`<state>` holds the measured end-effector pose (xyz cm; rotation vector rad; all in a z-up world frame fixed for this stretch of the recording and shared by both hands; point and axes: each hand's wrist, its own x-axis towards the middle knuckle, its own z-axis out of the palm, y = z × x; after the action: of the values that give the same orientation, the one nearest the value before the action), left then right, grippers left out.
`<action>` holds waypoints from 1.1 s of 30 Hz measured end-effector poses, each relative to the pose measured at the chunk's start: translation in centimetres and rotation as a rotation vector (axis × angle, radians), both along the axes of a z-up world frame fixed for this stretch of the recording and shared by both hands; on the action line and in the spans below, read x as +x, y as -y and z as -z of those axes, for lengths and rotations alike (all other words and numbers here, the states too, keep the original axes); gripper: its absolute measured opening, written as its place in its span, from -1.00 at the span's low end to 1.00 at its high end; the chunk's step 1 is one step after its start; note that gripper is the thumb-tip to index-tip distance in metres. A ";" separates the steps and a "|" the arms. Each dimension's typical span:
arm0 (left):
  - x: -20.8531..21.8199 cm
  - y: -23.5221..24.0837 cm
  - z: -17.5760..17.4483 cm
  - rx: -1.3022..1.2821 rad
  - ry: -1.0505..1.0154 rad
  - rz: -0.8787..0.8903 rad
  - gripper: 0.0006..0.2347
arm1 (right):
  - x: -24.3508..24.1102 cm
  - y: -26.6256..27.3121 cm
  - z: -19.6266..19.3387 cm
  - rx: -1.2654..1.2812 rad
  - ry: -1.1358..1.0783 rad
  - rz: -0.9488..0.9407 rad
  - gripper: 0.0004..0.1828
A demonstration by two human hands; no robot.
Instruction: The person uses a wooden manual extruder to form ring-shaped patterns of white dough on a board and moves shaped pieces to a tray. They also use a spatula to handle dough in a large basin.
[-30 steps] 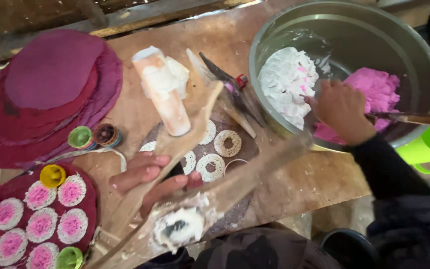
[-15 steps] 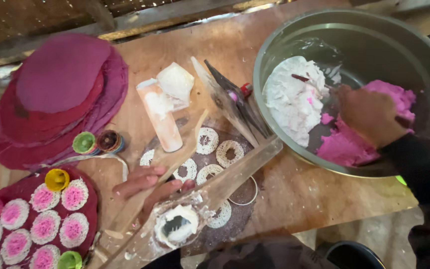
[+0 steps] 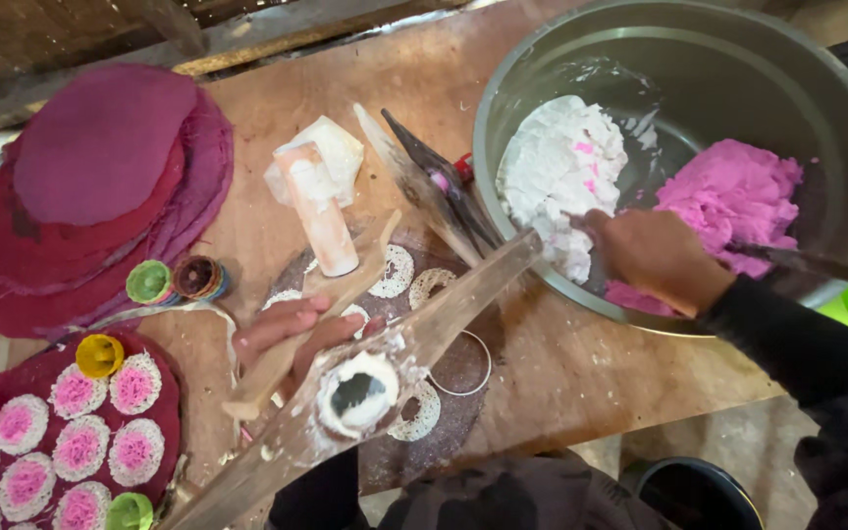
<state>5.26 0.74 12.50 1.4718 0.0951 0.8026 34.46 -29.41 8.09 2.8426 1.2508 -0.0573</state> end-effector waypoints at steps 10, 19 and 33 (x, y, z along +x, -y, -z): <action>3.9 0.6 2.1 0.331 0.211 -0.085 -0.40 | -0.3 8.7 -1.6 -0.218 -0.360 -0.056 -0.52; 7.6 2.7 0.2 0.506 0.210 -0.214 -0.57 | -1.2 14.0 -4.1 0.290 -1.042 0.275 -0.60; 6.2 1.9 -3.8 1.177 -0.038 -0.402 -0.88 | -17.6 -5.5 -14.4 -0.323 0.290 -0.250 -0.57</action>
<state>11.43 -1.17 16.31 2.6277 -0.0794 1.2493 16.85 -23.92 22.53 2.3098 1.3744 0.1414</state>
